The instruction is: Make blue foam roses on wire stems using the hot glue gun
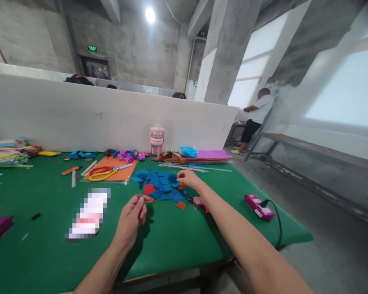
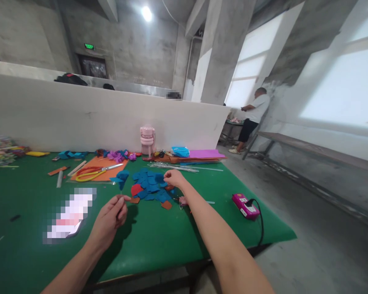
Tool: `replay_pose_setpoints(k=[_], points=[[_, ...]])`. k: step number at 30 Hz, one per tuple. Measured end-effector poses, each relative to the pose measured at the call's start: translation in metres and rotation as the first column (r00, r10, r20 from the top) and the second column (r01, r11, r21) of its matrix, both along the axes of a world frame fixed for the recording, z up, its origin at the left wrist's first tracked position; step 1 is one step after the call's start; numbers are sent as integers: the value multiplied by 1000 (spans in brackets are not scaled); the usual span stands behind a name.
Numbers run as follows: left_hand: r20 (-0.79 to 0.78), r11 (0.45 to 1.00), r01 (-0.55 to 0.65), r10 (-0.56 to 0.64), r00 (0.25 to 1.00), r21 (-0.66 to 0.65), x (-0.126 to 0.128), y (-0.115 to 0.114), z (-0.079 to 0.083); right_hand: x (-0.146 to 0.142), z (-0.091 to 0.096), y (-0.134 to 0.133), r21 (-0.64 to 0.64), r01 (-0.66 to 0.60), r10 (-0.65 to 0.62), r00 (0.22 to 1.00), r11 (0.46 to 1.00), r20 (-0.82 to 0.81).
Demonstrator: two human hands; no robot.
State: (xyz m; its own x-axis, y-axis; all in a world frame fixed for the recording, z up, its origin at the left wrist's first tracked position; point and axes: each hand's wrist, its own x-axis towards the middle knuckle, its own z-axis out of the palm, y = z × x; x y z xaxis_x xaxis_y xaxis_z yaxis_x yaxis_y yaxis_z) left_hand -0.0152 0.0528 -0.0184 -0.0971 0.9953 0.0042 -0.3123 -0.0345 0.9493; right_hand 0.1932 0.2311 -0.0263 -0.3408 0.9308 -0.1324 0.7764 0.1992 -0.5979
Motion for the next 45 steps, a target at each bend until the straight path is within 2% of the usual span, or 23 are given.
replay_pose_setpoints(k=[4, 9, 12, 17, 22, 25, 31, 35, 40, 45], points=[[-12, 1000, -14, 14, 1000, 23, -9, 0, 4, 5, 3, -1, 24, -1, 2, 999, 1000, -51], [137, 993, 114, -112, 984, -7, -9, 1, 4, 1, 14, -8, 98, -58, 61, 998, 994, -31], [192, 990, 142, -142, 971, 12, -9, 1, 2, -7, 18, -14, 164, -117, 118, 993, 979, 6], [187, 990, 140, -143, 972, 28, -9, 2, 1, -20, 20, -18, 268, -142, 127, 989, 953, 75], [167, 990, 138, -141, 976, 27, -9, 2, 0, -22, 28, -15, 276, -168, 138, 982, 946, 127], [154, 992, 127, -128, 980, 21, -9, 1, 3, -15, 38, -15, 313, -146, 116, 987, 938, 113], [140, 995, 94, -98, 985, 30, -10, 0, 9, 8, 58, -9, 415, -7, -21, 998, 910, 62], [139, 995, 101, -104, 985, 26, -10, 0, 9, 13, 64, -2, 430, -19, -18, 997, 902, 82], [127, 993, 114, -117, 985, 30, -8, 1, 8, 5, 60, -3, 408, -123, 52, 982, 905, 183], [115, 993, 113, -116, 987, 31, -9, 3, 3, -6, 38, -3, 341, -203, 102, 951, 918, 292]])
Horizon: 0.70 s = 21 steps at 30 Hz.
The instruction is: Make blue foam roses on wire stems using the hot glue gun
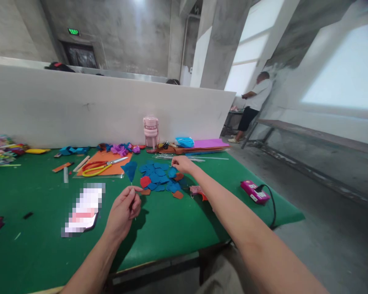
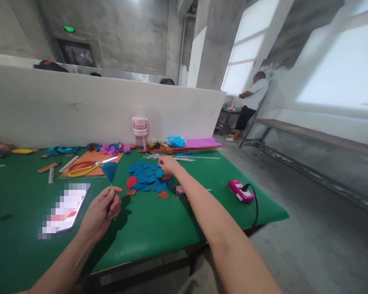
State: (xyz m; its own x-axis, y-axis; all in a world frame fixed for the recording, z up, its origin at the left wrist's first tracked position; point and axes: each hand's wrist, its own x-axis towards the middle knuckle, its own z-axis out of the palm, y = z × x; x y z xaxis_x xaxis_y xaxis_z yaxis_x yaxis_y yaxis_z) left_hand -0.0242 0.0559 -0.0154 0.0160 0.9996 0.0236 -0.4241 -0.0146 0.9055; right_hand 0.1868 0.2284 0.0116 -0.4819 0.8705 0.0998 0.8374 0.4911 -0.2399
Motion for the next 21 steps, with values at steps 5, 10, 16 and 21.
replay_pose_setpoints(k=[5, 10, 16, 21], points=[[-2, 1000, -6, 6, 1000, -12, 0, 0, -1, -10, -19, -3, 10, -37, 36, 999, 999, 35], [2, 1000, -1, 1, 1000, -17, 1, -1, 2, -25, -32, -15, -46, -62, 66, 993, 997, 98], [4, 1000, 1, -1, 1000, -25, 3, -2, 1, -40, -43, -20, -106, 27, -7, 983, 994, 184], [-3, 999, 22, -23, 1000, -26, 3, -4, -2, -42, -43, -25, -126, 91, -70, 985, 988, 155]])
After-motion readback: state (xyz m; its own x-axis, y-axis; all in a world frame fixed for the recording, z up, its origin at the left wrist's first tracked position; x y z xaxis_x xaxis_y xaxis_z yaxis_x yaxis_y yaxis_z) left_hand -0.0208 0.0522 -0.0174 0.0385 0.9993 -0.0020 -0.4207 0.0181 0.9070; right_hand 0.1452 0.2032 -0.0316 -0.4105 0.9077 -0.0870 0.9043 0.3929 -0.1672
